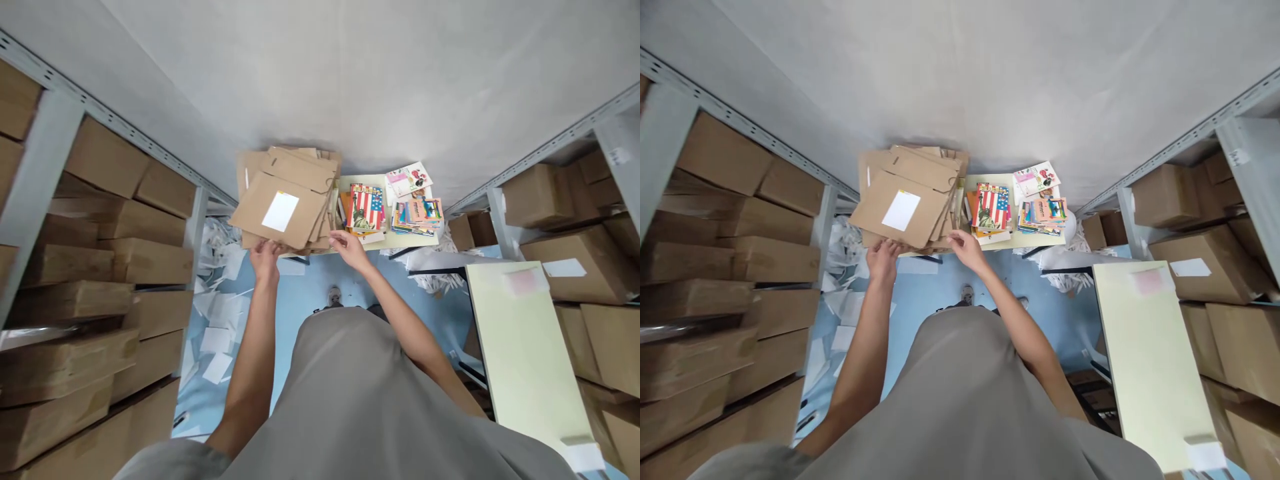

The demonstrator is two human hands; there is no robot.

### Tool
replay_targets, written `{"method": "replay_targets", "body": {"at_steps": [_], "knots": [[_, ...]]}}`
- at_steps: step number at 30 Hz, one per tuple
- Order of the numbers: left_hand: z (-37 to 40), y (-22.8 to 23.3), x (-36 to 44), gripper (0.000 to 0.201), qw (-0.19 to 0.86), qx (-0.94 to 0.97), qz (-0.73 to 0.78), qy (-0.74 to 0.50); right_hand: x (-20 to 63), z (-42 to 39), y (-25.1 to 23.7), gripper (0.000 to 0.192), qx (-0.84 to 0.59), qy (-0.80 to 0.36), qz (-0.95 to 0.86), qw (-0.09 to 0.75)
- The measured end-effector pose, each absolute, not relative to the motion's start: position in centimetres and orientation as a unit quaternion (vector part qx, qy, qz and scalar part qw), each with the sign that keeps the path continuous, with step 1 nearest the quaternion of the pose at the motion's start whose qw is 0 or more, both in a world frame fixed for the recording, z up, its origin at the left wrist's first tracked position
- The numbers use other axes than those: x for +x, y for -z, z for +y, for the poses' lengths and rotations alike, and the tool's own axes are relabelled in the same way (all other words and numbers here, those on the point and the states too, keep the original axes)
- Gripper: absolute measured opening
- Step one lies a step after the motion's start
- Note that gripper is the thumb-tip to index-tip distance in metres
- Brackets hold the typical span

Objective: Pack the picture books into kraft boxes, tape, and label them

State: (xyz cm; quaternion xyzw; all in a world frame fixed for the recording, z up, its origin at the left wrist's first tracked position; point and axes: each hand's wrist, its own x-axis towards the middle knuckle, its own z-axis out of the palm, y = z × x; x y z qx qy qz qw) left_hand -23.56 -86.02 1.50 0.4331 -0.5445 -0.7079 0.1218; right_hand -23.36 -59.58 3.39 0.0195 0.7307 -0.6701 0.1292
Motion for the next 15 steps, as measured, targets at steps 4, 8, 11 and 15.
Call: {"method": "replay_targets", "body": {"at_steps": [4, 8, 11, 15], "knots": [[-86.2, -1.6, -23.9, 0.028, 0.055, 0.416, -0.56, 0.714, -24.9, -63.5, -3.3, 0.031, 0.036, 0.635, 0.758, 0.143], [-86.1, -1.9, -24.2, 0.037, 0.052, 0.395, -0.58, 0.711, -25.7, -64.7, -3.1, 0.027, 0.031, 0.596, 0.79, 0.143], [-86.1, -2.7, -24.1, 0.043, 0.122, 0.342, -0.565, 0.741, -26.5, -63.5, -3.6, 0.032, 0.027, 0.598, 0.792, 0.121], [-86.6, -5.3, -24.2, 0.043, 0.199, 0.293, -0.576, 0.737, -27.6, -60.4, -5.3, 0.045, 0.018, 0.628, 0.772, 0.102]]}}
